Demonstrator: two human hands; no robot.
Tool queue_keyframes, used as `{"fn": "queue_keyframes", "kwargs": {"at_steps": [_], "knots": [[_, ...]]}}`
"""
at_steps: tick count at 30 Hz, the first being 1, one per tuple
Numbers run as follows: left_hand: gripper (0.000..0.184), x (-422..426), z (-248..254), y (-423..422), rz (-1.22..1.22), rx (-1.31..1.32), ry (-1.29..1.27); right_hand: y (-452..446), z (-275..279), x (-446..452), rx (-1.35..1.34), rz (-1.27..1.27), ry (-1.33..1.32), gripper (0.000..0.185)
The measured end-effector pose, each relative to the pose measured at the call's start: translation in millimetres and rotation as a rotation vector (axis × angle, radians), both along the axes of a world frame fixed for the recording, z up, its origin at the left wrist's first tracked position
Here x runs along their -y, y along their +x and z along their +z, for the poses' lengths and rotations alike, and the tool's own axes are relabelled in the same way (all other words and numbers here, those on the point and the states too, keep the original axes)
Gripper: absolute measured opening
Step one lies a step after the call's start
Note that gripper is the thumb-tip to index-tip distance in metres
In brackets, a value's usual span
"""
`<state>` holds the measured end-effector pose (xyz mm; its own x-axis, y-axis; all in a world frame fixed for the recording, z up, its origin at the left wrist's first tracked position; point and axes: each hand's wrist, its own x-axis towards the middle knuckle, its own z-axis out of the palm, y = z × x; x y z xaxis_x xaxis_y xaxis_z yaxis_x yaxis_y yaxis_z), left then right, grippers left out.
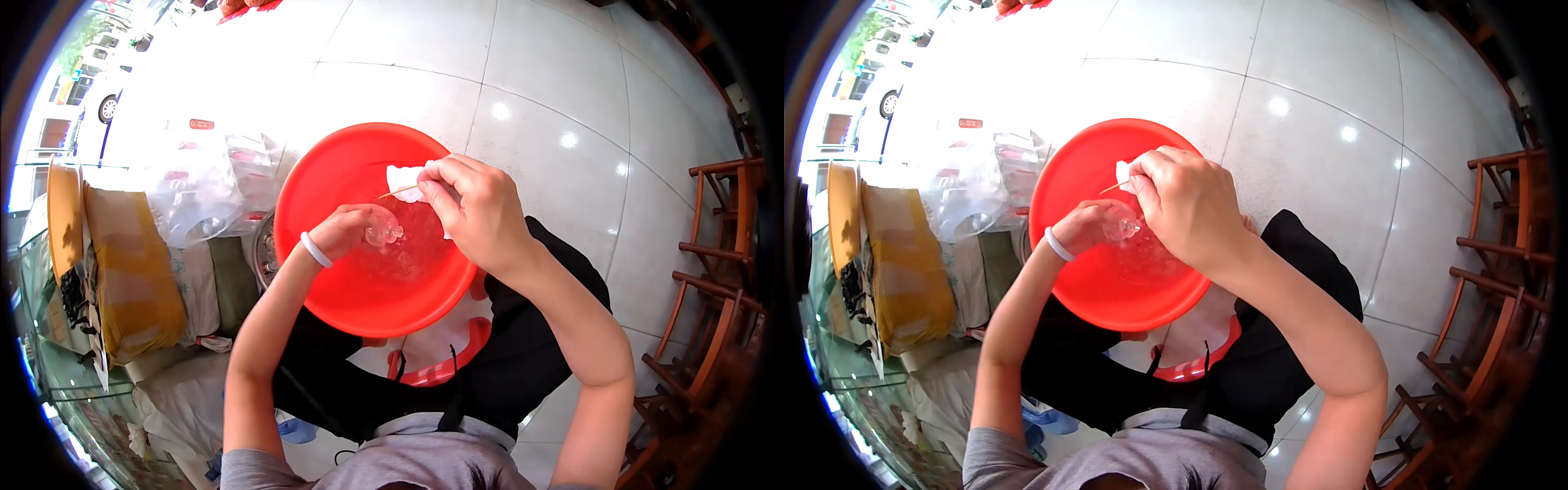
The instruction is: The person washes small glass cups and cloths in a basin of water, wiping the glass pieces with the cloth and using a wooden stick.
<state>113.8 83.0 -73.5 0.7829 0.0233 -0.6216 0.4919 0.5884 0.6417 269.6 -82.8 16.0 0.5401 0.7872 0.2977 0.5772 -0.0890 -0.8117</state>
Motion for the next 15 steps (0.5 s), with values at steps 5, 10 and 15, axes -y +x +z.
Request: {"fn": "queue_keyframes", "kwargs": {"at_steps": [5,10,15], "knots": [[0.025,13.2,-78.3,-43.0,-0.270,-0.170,0.814,-4.2,1.6,-5.8,0.000,0.001,0.000,0.013],[0.019,22.5,-47.9,-40.3,-0.028,-0.087,0.536,-8.0,-5.1,-3.9,0.046,0.005,-0.016,0.009],[0.018,6.3,-116.2,-71.4,-0.552,-0.180,1.527,-10.5,-11.2,-11.7,0.046,0.035,0.014,0.008]]}}
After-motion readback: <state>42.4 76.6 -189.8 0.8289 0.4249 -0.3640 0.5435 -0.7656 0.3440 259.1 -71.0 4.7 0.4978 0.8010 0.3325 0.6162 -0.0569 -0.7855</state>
